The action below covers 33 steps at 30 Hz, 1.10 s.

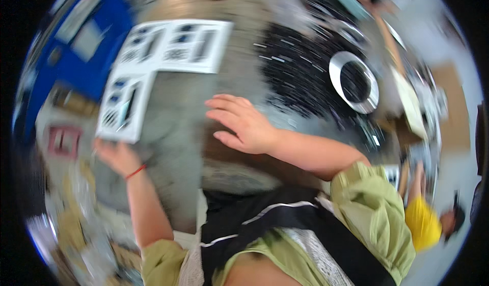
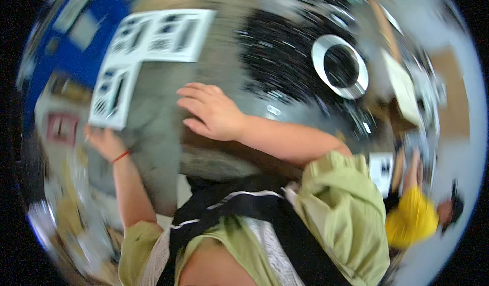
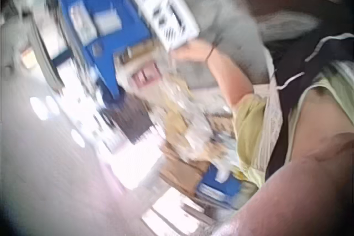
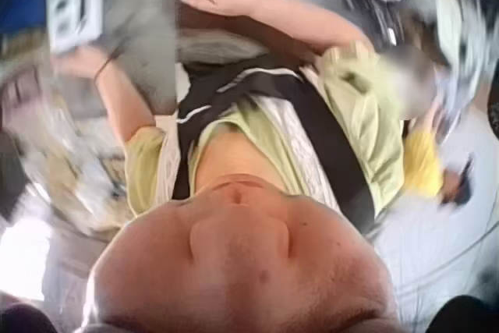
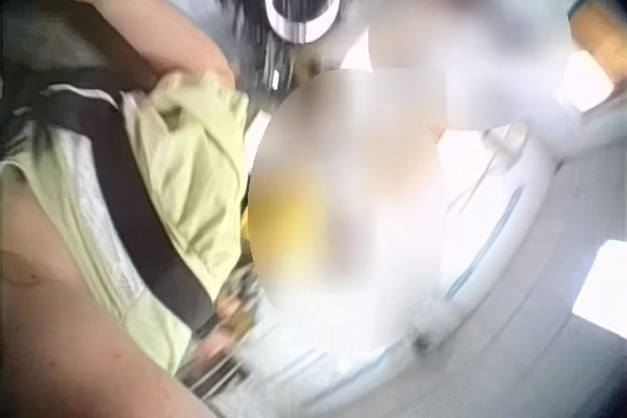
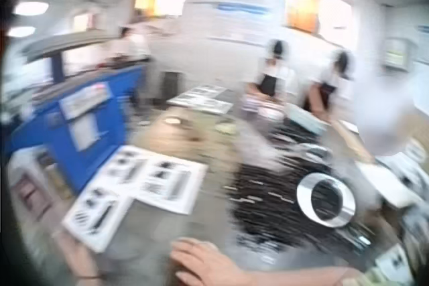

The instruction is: The person assembles door lock hardware on a workbench. They place black lock handles and small black rings onto white packaging inserts, then move the completed inserts aside. The person repeats this process for multiple units.

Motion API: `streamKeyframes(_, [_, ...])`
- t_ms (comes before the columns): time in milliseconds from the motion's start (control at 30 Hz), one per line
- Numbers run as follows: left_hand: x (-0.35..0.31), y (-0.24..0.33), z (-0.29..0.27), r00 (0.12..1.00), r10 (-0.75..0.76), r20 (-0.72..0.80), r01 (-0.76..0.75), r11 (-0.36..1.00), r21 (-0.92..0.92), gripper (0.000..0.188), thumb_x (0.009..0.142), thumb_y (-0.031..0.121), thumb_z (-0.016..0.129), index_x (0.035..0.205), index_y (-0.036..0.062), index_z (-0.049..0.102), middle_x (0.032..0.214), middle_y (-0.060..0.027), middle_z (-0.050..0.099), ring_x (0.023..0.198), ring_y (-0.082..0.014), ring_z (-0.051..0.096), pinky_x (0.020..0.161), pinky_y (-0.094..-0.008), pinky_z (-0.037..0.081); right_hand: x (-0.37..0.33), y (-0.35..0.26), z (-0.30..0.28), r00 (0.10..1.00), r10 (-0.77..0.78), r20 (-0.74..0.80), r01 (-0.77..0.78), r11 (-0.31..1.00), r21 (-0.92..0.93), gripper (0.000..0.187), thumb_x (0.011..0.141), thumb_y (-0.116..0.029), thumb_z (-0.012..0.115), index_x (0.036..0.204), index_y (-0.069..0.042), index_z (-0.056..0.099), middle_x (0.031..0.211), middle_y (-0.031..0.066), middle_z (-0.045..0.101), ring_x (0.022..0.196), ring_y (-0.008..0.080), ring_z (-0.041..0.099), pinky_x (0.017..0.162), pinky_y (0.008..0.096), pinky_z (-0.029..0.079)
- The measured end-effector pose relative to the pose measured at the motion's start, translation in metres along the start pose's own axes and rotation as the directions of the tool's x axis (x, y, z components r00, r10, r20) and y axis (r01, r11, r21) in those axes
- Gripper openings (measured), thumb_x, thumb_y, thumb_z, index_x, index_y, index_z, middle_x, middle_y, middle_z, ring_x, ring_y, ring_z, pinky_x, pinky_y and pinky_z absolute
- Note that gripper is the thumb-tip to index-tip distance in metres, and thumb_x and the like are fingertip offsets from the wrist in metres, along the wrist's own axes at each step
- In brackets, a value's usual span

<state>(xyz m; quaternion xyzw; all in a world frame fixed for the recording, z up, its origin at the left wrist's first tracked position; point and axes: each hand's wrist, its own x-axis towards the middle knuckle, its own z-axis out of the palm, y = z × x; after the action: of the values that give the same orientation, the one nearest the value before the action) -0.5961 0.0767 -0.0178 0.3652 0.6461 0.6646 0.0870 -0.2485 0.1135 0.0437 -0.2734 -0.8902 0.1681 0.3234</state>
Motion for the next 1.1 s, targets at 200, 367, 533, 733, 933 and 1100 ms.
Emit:
streamKeyframes(200, [-0.060,0.076,-0.047,0.912,0.394,0.113,-0.404,0.821,0.404,0.061,0.087,0.002,0.061,0.143,-0.0022,0.038,0.151,-0.0216,0.031,0.133,-0.0338,0.041,0.110,-0.0446,0.038,-0.191,0.007,-0.148,0.889,0.227,-0.398,-0.297,0.947,-0.124,0.034,0.082,-0.016,0.066,0.114,-0.005,0.062,0.124,0.0143,0.061,0.117,0.0354,0.055,0.098,0.0452,0.043])
streamKeyframes(367, [-0.175,0.187,0.098,0.608,0.478,0.634,-0.557,0.826,-0.088,0.058,0.083,0.007,0.056,0.140,0.0028,0.047,0.153,-0.0160,0.035,0.139,-0.0331,0.037,0.114,-0.0455,0.031,-0.449,-0.036,-0.273,0.371,0.303,-0.878,-0.913,0.290,-0.286,0.027,0.081,-0.011,0.066,0.106,0.000,0.064,0.114,0.0205,0.064,0.110,0.0387,0.059,0.094,0.0456,0.046])
streamKeyframes(533, [-0.386,0.298,0.233,-0.390,0.655,0.647,-0.268,0.591,-0.761,0.064,0.074,0.020,0.072,0.133,0.0037,0.053,0.146,-0.0198,0.045,0.138,-0.0380,0.039,0.113,-0.0477,0.032,-0.698,-0.118,-0.342,-0.119,0.269,-0.956,-0.941,-0.337,0.022,0.035,0.092,-0.025,0.057,0.118,-0.001,0.064,0.124,0.0210,0.062,0.121,0.0387,0.054,0.103,0.0445,0.042])
streamKeyframes(733, [-0.614,0.338,0.255,-0.816,0.535,0.217,0.042,0.429,-0.902,0.085,0.080,0.044,0.073,0.148,0.0094,0.036,0.158,-0.0192,0.024,0.145,-0.0362,0.028,0.117,-0.0477,0.027,-0.813,-0.090,-0.358,-0.396,0.410,-0.822,-0.830,0.223,0.511,0.034,0.094,-0.017,0.055,0.120,0.002,0.064,0.115,0.0131,0.069,0.110,0.0212,0.063,0.097,0.0298,0.044])
streamKeyframes(933, [-0.699,0.334,0.263,-0.895,0.373,0.244,-0.082,0.400,-0.913,0.092,0.084,0.058,0.065,0.153,0.0104,0.027,0.161,-0.0198,0.016,0.146,-0.0380,0.024,0.120,-0.0476,0.020,-0.781,-0.091,-0.343,-0.500,0.314,-0.807,-0.797,0.199,0.571,0.030,0.094,-0.017,0.055,0.114,0.002,0.065,0.106,0.0126,0.071,0.097,0.0213,0.066,0.087,0.0317,0.049])
streamKeyframes(1100, [-0.676,0.326,0.266,-0.865,0.421,0.273,-0.071,0.436,-0.897,0.086,0.085,0.055,0.066,0.148,0.0054,0.034,0.154,-0.0196,0.030,0.144,-0.0341,0.029,0.119,-0.0480,0.022,-0.772,-0.095,-0.319,-0.432,0.243,-0.869,-0.870,0.144,0.472,0.031,0.092,-0.019,0.057,0.114,0.003,0.065,0.105,0.0167,0.071,0.095,0.0228,0.068,0.084,0.0332,0.051])
